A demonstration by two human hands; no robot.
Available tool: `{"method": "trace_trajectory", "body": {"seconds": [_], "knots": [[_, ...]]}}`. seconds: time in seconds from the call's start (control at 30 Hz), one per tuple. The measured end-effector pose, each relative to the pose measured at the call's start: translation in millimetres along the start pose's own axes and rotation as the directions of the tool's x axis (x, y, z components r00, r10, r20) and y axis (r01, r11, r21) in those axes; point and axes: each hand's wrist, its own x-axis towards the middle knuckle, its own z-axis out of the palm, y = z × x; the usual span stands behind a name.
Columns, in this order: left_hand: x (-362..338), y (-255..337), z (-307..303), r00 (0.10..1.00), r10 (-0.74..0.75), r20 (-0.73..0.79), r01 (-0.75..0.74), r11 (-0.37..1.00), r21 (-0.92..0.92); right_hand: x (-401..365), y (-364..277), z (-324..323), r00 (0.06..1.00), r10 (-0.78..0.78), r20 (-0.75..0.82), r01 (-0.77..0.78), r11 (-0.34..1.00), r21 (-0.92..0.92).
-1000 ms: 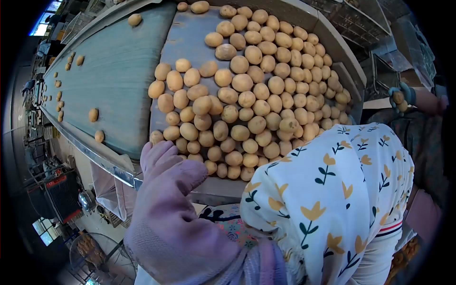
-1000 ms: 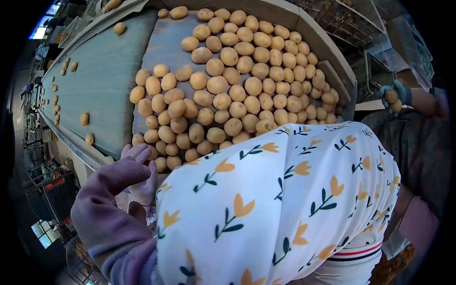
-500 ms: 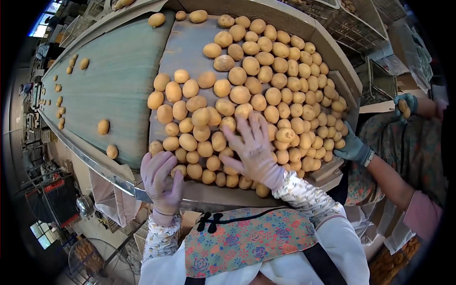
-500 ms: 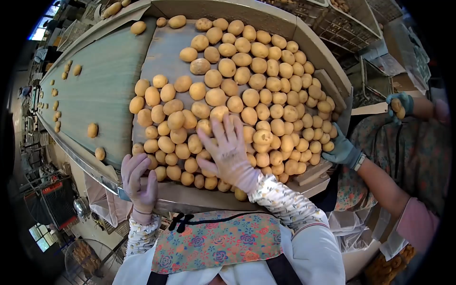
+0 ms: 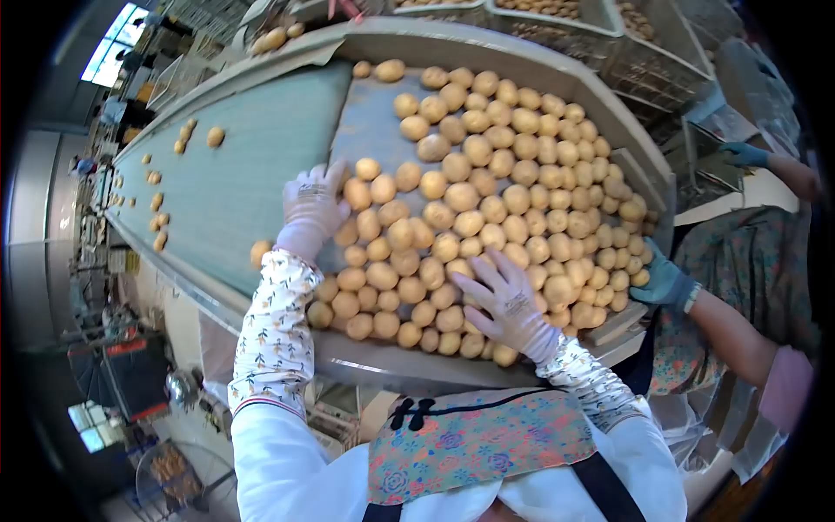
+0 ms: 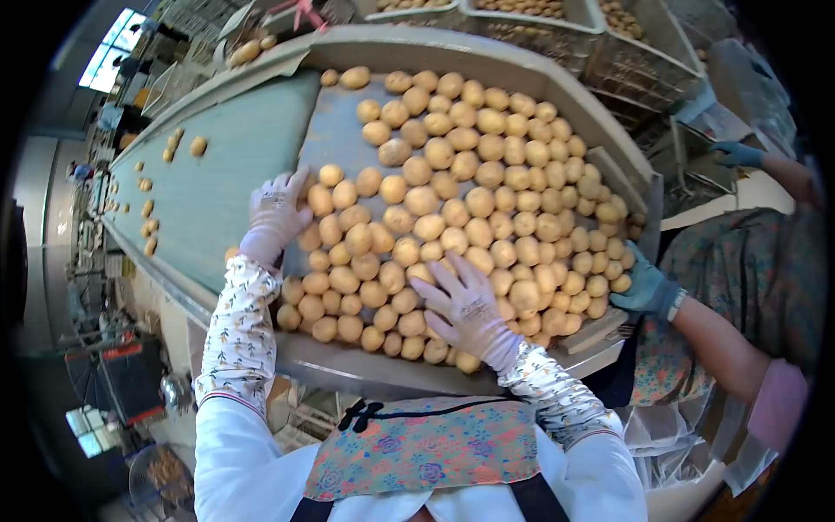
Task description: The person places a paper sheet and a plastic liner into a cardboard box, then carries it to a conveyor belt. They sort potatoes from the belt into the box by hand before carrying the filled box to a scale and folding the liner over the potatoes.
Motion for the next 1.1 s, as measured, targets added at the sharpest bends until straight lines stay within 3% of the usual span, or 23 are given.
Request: {"method": "trace_trajectory", "body": {"seconds": [0.03,0.13,0.2,0.27,0.33,0.37,0.4,0.43,0.47,0.5,0.53,0.57,0.6,0.67,0.73,0.8,0.83,0.87,0.9,0.93,1.0,1.07,1.1], "knots": [[18.3,4.8,-0.2,0.978,-0.08,0.195,0.073,0.997,0.038,0.4,5.6,2.8,0.993,0.017,-0.118,-0.008,0.997,0.079],[49.0,-4.4,18.9,0.967,-0.074,0.244,0.066,0.997,0.04,-9.6,12.1,-15.9,0.974,0.163,-0.157,-0.124,0.965,0.231],[19.0,8.8,7.9,0.996,0.012,-0.09,-0.019,0.997,-0.08,-16.7,10.2,-27.5,0.95,0.278,-0.139,-0.196,0.883,0.427],[-20.2,54.1,-22.0,0.925,0.108,-0.363,-0.287,0.826,-0.486,-15.1,-2.0,-30.3,0.911,0.413,-0.004,-0.267,0.597,0.757],[-56.4,99.3,-37.1,0.825,0.391,-0.407,-0.553,0.707,-0.441,5.3,-15.0,-24.2,0.898,0.427,0.102,-0.232,0.264,0.936],[-78.9,121.1,-35.5,0.802,0.455,-0.386,-0.592,0.687,-0.421,15.8,-21.5,-20.9,0.895,0.417,0.158,-0.209,0.079,0.975],[-98.9,133.1,-35.4,0.776,0.517,-0.362,-0.63,0.664,-0.403,19.9,-25.2,-20.2,0.917,0.381,0.116,-0.171,0.113,0.979],[-112.3,130.3,-34.3,0.814,0.429,-0.392,-0.578,0.67,-0.466,23.9,-28.9,-19.5,0.936,0.344,0.073,-0.13,0.145,0.981],[-123.3,127.1,-32.9,0.845,0.337,-0.415,-0.525,0.668,-0.528,26.5,-31.7,-20.6,0.966,0.253,-0.052,-0.052,0.388,0.92],[-135.0,122.4,-31.2,0.869,0.242,-0.431,-0.473,0.658,-0.585,36.6,-41.4,-48.6,0.967,0.091,-0.239,0.137,0.607,0.783],[-150.1,104.9,-18.9,0.81,0.211,-0.547,-0.499,0.739,-0.453,46.7,-51.0,-76.6,0.908,-0.076,-0.412,0.321,0.757,0.569],[-160.2,97.7,-16.8,0.784,0.137,-0.605,-0.457,0.787,-0.414,59.3,-55.4,-102.0,0.833,-0.256,-0.49,0.459,0.814,0.356],[-165.9,88.3,-18.7,0.86,0.111,-0.499,-0.339,0.855,-0.393,74.1,-51.3,-120.4,0.769,-0.39,-0.507,0.545,0.815,0.2],[-180.3,70.5,-23.6,0.906,0.071,-0.416,-0.221,0.92,-0.323,112.5,-39.9,-156.6,0.705,-0.54,-0.46,0.587,0.808,-0.05],[-188.1,51.8,-23.5,0.871,0.087,-0.484,-0.235,0.938,-0.255,161.1,-14.7,-172.7,0.814,-0.461,-0.353,0.444,0.886,-0.135],[-192.5,30.2,-12.1,0.88,-0.002,-0.474,-0.144,0.951,-0.272,196.9,14.2,-166.7,0.95,-0.241,-0.198,0.222,0.968,-0.117],[-198.8,22.8,-6.7,0.888,-0.056,-0.457,-0.088,0.953,-0.289,210.5,29.5,-149.8,0.989,-0.1,-0.106,0.091,0.992,-0.088],[-198.9,22.5,-4.5,0.878,-0.21,-0.431,-0.004,0.896,-0.445,213.0,42.7,-126.5,0.999,0.043,-0.026,-0.045,0.998,-0.051],[-200.8,23.2,-5.8,0.878,-0.2,-0.434,-0.019,0.893,-0.451,210.2,54.8,-98.1,0.986,0.164,0.024,-0.163,0.986,-0.035],[-198.0,22.1,-8.3,0.874,-0.185,-0.449,-0.045,0.89,-0.454,199.9,61.7,-65.1,0.976,0.218,-0.014,-0.218,0.975,-0.046],[-197.4,19.7,-6.9,0.866,-0.16,-0.475,-0.09,0.882,-0.462,157.1,87.9,40.3,0.895,0.018,-0.446,-0.2,0.909,-0.365],[-195.6,20.1,-7.8,0.875,-0.156,-0.459,-0.125,0.843,-0.524,100.4,37.8,41.8,0.909,0.034,-0.416,-0.184,0.928,-0.324],[-196.4,19.4,-7.9,0.881,-0.149,-0.448,-0.144,0.819,-0.555,73.9,6.2,26.2,0.957,0.087,-0.278,-0.149,0.966,-0.21]]}}
